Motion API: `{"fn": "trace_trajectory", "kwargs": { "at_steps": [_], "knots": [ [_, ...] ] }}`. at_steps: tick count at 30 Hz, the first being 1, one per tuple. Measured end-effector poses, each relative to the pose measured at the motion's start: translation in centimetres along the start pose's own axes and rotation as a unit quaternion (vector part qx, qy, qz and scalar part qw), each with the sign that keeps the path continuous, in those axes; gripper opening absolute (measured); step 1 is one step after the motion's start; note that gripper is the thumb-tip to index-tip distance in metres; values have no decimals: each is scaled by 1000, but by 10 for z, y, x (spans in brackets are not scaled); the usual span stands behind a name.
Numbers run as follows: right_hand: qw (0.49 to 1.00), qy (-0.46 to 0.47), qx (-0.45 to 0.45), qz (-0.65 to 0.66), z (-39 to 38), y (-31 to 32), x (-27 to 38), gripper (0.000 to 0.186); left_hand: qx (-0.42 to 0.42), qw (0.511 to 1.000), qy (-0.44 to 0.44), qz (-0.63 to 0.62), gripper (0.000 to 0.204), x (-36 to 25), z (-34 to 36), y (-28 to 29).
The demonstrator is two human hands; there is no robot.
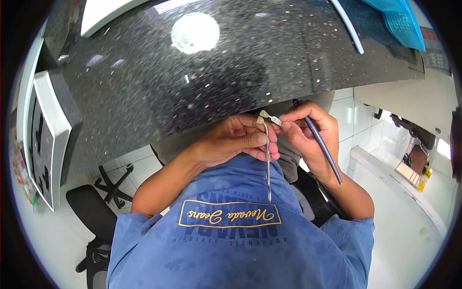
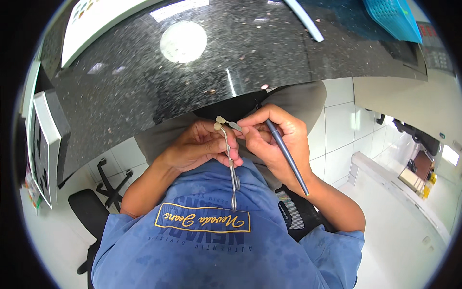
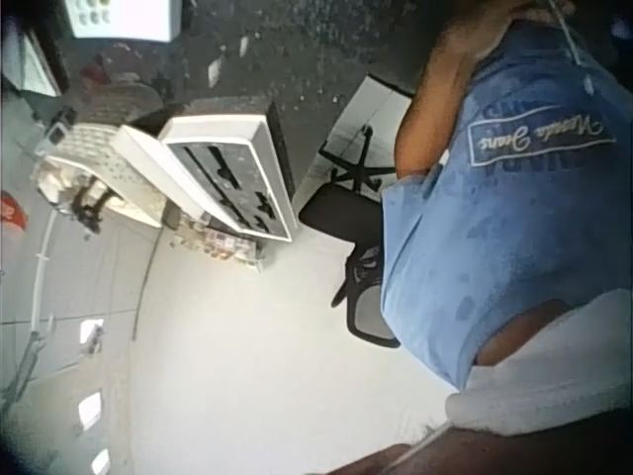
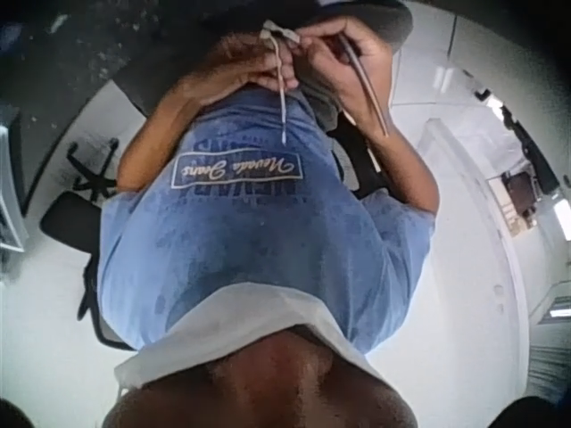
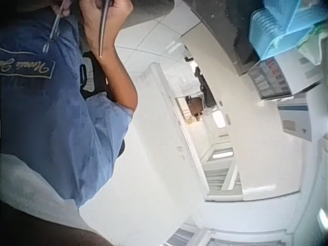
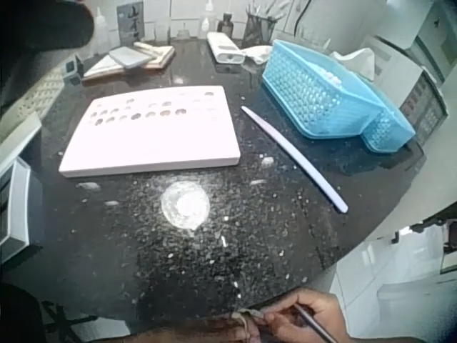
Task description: Applying stains and glazes to a dental crown using a brush and a porcelain palette.
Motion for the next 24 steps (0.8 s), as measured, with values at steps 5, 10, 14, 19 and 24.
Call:
{"fn": "trace_trajectory", "kwargs": {
  "at_steps": [5, 10, 14, 19, 24],
  "knots": [
    [999, 19, -32, 14, -6, 5, 3, 8, 9, 999, 27, -28, 28, -4, 7, -7],
    [999, 25, -39, 23, -11, 14, 5, 8, 11, 998, 55, -24, 26, -7, 16, -14],
    [997, 25, -61, 40, -15, 17, 3, 8, 24, 997, 68, -23, 23, -7, 23, -16],
    [995, 28, -90, 42, -22, 24, 3, 8, 39, 995, 80, -35, 19, -8, 33, -24],
    [992, 32, -116, 36, -27, 27, 1, 8, 27, 994, 103, -12, 17, -10, 39, -28]
  ]
}}
Point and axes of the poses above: each hand's wrist, its own z-axis towards the middle knuckle, its own y-axis out of the back of the hand, x = y × z, the point moved 1 cm from there along z, towards the middle knuckle, and after that the axes turned 13 degrees about -z, right-handed, at the moved point
